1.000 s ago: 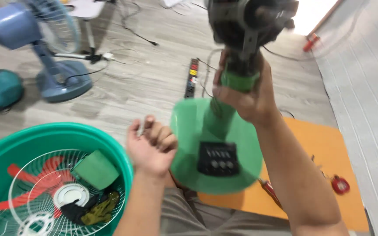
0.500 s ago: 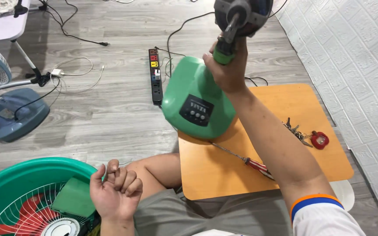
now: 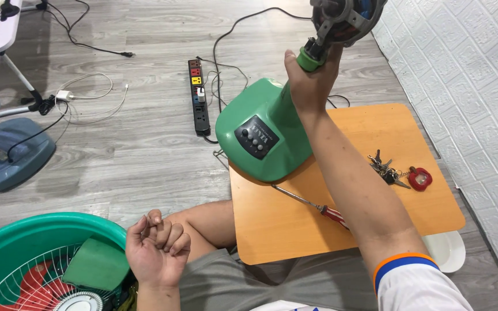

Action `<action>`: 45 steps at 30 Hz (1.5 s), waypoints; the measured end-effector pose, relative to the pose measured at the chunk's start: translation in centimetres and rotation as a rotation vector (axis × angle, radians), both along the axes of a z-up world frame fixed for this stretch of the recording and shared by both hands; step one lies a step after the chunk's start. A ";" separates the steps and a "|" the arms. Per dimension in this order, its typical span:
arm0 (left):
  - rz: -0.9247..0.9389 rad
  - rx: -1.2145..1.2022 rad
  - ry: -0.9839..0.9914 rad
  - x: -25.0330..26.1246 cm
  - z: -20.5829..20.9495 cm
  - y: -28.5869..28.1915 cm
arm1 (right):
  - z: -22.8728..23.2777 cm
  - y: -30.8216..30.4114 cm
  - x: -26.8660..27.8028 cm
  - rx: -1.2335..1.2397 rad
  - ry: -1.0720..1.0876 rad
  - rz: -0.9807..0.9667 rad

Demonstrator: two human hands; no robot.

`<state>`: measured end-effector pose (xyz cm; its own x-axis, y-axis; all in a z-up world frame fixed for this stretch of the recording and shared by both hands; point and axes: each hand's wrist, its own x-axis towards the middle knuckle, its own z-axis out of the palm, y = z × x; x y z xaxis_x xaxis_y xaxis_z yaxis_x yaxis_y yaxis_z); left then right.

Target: Disassembling a fan motor using a screwdriver to remove screws for repair

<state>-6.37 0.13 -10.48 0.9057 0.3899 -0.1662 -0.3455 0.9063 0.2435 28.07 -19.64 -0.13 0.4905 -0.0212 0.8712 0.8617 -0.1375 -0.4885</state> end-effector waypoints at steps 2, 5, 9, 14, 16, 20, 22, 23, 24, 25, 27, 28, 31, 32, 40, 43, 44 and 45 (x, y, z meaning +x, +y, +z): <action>-0.013 0.003 -0.027 0.2 -0.4 0.1 | -0.7 -0.3 0.9 0.003 0.039 -0.122; -0.008 -0.007 -0.021 0.5 -0.6 0.2 | -0.5 -0.5 1.3 0.004 0.078 -0.195; -0.020 0.002 -0.039 0.8 -1.1 0.0 | -1.1 -0.9 2.1 0.005 0.066 -0.238; -0.016 0.023 0.036 1.6 -1.5 -0.6 | -3.1 -1.1 3.7 -0.156 0.079 -0.289; -0.016 0.058 0.059 2.8 -2.3 -1.4 | -2.7 -0.7 2.3 -0.137 0.120 -0.305; -0.140 0.058 -0.023 6.2 -3.5 -4.8 | -1.9 -0.3 -0.1 -0.097 0.199 -0.285; -0.154 0.157 0.022 8.6 -3.4 -7.2 | -2.6 -0.6 0.0 -0.154 0.144 -0.298; -0.168 0.256 0.067 9.9 -3.4 -8.6 | -2.9 -0.9 0.0 -0.209 0.090 -0.311; -0.177 0.252 0.062 11.3 -3.4 -9.3 | -2.8 -1.2 -0.3 -0.213 0.087 -0.321; -0.187 0.281 0.005 12.6 -3.4 -10.2 | -2.7 -1.5 -0.6 -0.211 0.163 -0.221; -0.210 0.312 -0.064 15.3 -3.4 -11.6 | -1.9 -2.3 -1.7 -0.205 0.231 -0.137; -0.214 0.324 -0.066 16.7 -3.3 -12.1 | -1.2 -2.6 -2.5 -0.169 0.329 -0.085; -0.189 0.399 -0.008 20.7 -4.9 -13.2 | -1.3 -3.1 -2.9 -0.069 0.521 -0.002; -0.152 0.459 0.062 22.1 -5.7 -13.5 | -1.8 -3.0 -2.7 -0.007 0.622 0.037; -0.141 0.480 0.052 25.6 -3.7 -13.5 | -4.0 -3.8 -2.2 -0.005 0.443 0.056; -0.187 0.429 0.021 25.5 -3.6 -12.7 | -6.5 -3.9 -2.8 -0.056 0.138 -0.160; -0.211 0.387 0.004 25.5 -3.6 -12.4 | -7.5 -4.0 -3.1 -0.129 -0.127 -0.375; -0.215 0.390 0.000 25.6 -3.4 -12.3 | -7.5 -4.0 -4.4 -0.126 -0.130 -0.381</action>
<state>19.19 -12.19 -13.90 0.9732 0.2260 -0.0436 -0.1592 0.7978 0.5815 23.63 -23.61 -7.64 0.3539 -0.0689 0.9328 0.7912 -0.5098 -0.3378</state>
